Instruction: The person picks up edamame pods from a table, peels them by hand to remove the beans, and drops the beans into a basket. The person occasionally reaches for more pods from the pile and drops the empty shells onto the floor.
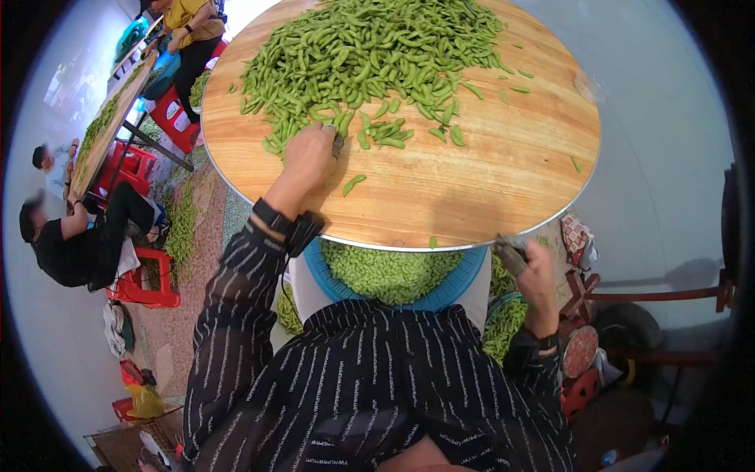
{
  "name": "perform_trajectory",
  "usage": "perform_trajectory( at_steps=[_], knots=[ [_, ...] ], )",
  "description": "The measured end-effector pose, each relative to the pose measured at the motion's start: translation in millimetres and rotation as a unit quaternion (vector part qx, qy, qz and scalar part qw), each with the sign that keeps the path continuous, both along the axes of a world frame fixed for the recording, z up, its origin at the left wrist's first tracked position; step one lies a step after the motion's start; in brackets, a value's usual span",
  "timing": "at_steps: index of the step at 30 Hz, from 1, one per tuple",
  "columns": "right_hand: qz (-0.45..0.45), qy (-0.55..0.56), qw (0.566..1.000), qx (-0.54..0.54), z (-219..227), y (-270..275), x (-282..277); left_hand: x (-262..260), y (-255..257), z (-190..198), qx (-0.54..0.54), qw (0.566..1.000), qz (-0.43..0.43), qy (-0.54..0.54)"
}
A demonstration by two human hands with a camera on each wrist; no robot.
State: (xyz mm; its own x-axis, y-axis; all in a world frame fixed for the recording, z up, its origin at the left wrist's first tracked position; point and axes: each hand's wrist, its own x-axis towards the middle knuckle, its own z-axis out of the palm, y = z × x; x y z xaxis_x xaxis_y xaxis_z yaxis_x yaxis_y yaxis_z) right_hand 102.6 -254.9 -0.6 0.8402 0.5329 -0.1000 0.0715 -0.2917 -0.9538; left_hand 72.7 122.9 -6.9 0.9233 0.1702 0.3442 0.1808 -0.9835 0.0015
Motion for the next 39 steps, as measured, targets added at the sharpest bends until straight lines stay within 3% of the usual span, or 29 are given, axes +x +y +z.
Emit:
perform_trajectory(
  at_steps=[2, 3, 4, 5, 7, 9, 11, 15, 17, 21, 23, 27, 32, 36, 38, 39],
  knots=[
    [0.028, -0.03, 0.996, 0.075, -0.1, 32.3, -1.8, -13.4, -11.6, 9.0, -0.136, 0.986, -0.045, -0.085],
    [0.037, 0.022, 0.993, 0.11, 5.5, 48.1, -6.2, -23.7, -23.4, 17.1, -0.137, 0.986, -0.046, -0.083],
    [0.046, 0.074, 0.986, 0.144, 12.4, 63.8, -10.4, -35.0, -40.0, 28.6, -0.412, 0.907, -0.069, -0.055],
    [0.068, 0.079, 0.981, 0.162, 16.2, 79.4, -13.8, -45.0, -54.8, 35.8, -0.653, 0.753, -0.085, -0.024],
    [0.091, 0.087, 0.976, 0.18, 20.8, 103.4, -18.3, -62.7, -78.6, 38.6, -0.671, 0.734, -0.095, -0.029],
    [0.169, 0.164, 0.95, 0.207, 24.0, 118.2, -20.9, -74.0, -88.4, 33.7, -0.69, 0.715, -0.104, -0.035],
    [0.178, 0.164, 0.95, 0.2, 28.0, 125.4, -23.7, -80.8, -91.3, 24.9, -0.645, 0.75, -0.138, -0.048],
    [0.175, 0.18, 0.949, 0.192, 28.1, 128.8, -27.5, -84.9, -96.4, 23.3, -0.658, 0.736, -0.147, -0.062],
    [0.173, 0.183, 0.946, 0.202, 26.7, 129.3, -27.8, -84.3, -99.6, 27.0, -0.605, 0.777, -0.159, -0.073],
    [0.177, 0.206, 0.939, 0.21, 25.6, 125.1, -26.0, -83.0, -100.9, 26.3, -0.605, 0.777, -0.161, -0.071],
    [0.172, 0.201, 0.941, 0.213, 29.2, 125.3, -28.6, -83.2, -100.6, 21.5, -0.68, 0.719, -0.131, -0.06],
    [0.163, 0.19, 0.94, 0.23, 27.8, 127.0, -30.8, -83.1, -104.8, 20.1, -0.669, 0.726, -0.136, -0.084],
    [0.154, 0.185, 0.945, 0.221, 33.7, 128.4, -34.5, -82.0, -111.4, 20.2, -0.711, 0.675, -0.15, -0.125],
    [0.15, 0.188, 0.946, 0.219, 32.3, 126.9, -34.4, -80.9, -109.4, 11.4, -0.679, 0.706, -0.155, -0.131],
    [0.149, 0.188, 0.945, 0.222, 33.6, 126.9, -35.9, -82.5, -112.4, 20.1, -0.728, 0.661, -0.141, -0.115],
    [0.148, 0.187, 0.944, 0.226, 34.1, 127.2, -36.5, -82.2, -113.4, 21.6, -0.728, 0.661, -0.141, -0.115]
  ],
)
